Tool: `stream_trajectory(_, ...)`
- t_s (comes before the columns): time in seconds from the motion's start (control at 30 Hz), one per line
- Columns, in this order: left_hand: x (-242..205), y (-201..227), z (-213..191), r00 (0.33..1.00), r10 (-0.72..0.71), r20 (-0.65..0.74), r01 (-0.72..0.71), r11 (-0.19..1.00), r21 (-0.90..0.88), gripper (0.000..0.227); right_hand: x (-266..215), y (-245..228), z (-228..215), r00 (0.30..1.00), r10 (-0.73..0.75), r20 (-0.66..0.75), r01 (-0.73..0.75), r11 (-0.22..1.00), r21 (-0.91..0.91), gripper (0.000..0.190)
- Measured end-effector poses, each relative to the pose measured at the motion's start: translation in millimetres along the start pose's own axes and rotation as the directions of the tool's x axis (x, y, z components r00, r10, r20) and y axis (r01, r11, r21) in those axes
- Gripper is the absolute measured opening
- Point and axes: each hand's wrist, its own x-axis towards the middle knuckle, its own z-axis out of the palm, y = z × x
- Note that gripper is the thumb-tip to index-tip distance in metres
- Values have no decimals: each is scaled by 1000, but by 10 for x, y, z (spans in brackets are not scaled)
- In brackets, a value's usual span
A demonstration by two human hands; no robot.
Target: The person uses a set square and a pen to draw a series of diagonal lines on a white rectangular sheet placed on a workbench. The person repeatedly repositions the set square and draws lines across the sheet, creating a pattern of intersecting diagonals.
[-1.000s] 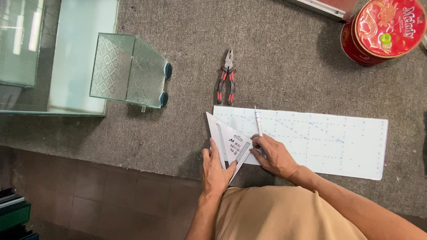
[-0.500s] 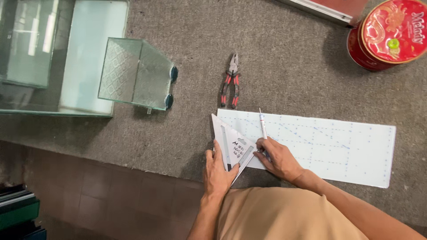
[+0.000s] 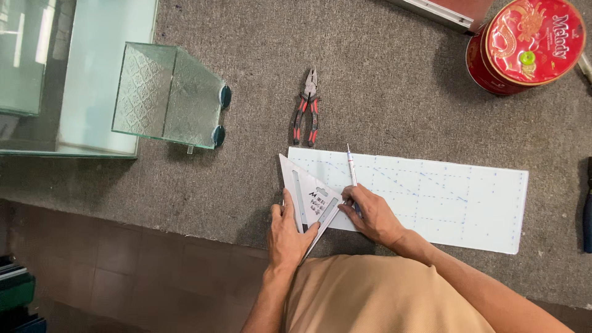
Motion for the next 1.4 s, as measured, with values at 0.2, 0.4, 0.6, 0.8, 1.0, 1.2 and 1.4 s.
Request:
stream_trajectory(0.2,-91,143,-67,995,23,-96,-12,994,112,117,7,-4,-11,1000,18,2,-18,1000,-1,22)
stream_trajectory(0.4,3,247,-27,901,289,-325,-259,957,132,112,5,-80,-53,998,63,2,-63,998,11,20)
stream_trajectory(0.6,152,356,-34,929,306,-208,-276,948,161,137,-11,-34,-37,997,78,-3,-78,997,0,25)
stream_trajectory(0.8,201,130,316,857,436,-274,-384,896,225,140,-22,-35,-15,996,78,-33,-78,997,17,27)
stream_trajectory(1.0,240,59,443,800,467,-376,-408,884,229,135,-1,-100,-84,995,-1,-97,3,1000,18,35)
stream_trajectory(1.2,248,48,482,762,468,-448,-446,880,160,127,223,-409,-413,978,-183,-102,172,979,-109,38)
stream_trajectory(1.4,298,-30,537,749,476,-461,-459,875,157,131,621,-493,-268,977,-164,-135,166,986,1,37)
